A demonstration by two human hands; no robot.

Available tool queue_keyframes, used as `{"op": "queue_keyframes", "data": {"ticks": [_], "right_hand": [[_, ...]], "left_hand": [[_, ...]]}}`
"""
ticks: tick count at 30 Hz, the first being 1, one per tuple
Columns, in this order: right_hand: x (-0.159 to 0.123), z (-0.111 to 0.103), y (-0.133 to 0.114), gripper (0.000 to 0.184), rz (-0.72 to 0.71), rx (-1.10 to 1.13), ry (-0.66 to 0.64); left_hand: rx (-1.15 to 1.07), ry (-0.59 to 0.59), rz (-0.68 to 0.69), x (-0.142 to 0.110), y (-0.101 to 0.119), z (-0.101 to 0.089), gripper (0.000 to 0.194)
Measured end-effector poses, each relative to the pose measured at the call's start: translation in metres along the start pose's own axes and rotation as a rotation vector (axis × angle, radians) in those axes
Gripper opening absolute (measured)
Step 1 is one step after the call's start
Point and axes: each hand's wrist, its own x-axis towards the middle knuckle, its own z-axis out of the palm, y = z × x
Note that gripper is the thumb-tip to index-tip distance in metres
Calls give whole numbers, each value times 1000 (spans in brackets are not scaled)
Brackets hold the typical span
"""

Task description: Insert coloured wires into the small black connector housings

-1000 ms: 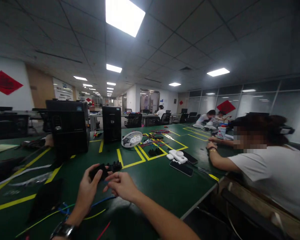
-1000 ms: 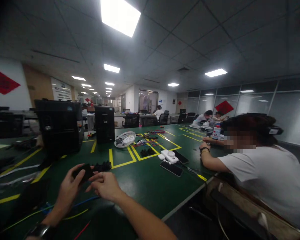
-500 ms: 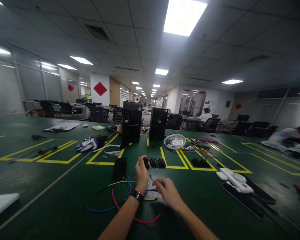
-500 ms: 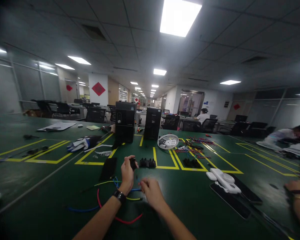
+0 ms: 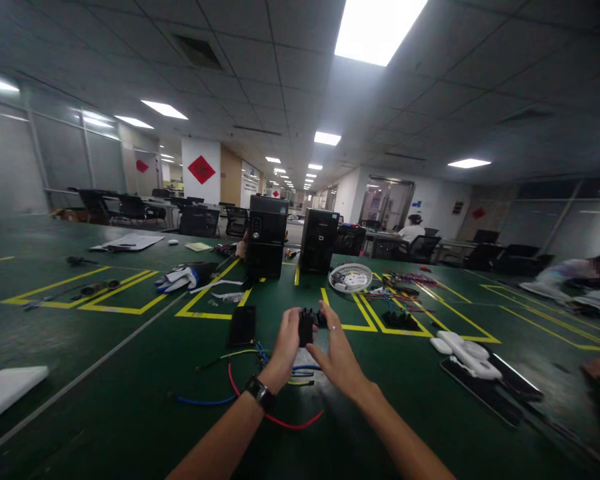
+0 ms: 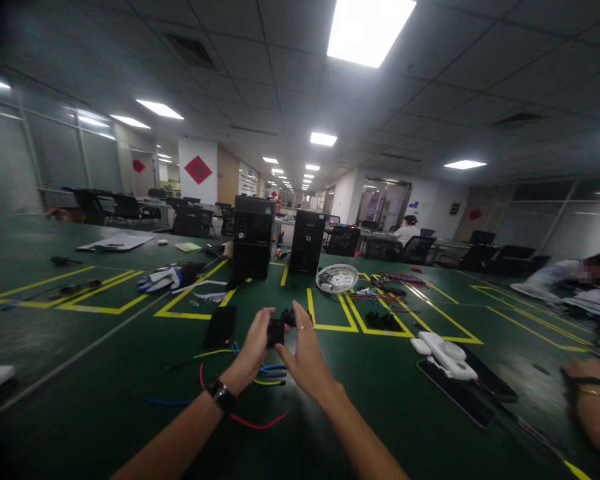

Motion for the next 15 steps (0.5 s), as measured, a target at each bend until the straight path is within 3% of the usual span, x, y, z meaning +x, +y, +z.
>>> {"op": "queue_keyframes", "data": {"ticks": [3,6,8,10,13,15], "right_hand": [[-2,-27,24,54,-67,-39,-120],[-5,-51,70,40,51,-160,-73],[-4,-61,106,38,162,-257,-86],[2,-61,138,37,242,-339,-169],[17,-48,163,37,279,-366,-270],[25,-36,156,40,286,-406,-233]], "left_hand": [[117,-129,-120,-9,-11,7,59],[506,-280,7,-11,4,-19,60],[831,-343,258,-14,25,-53,55],[1097,-385,393,-20,46,-95,49],[1392,-422,384,-35,68,-157,53],[1534,-424,295,-46,73,-189,62]]}}
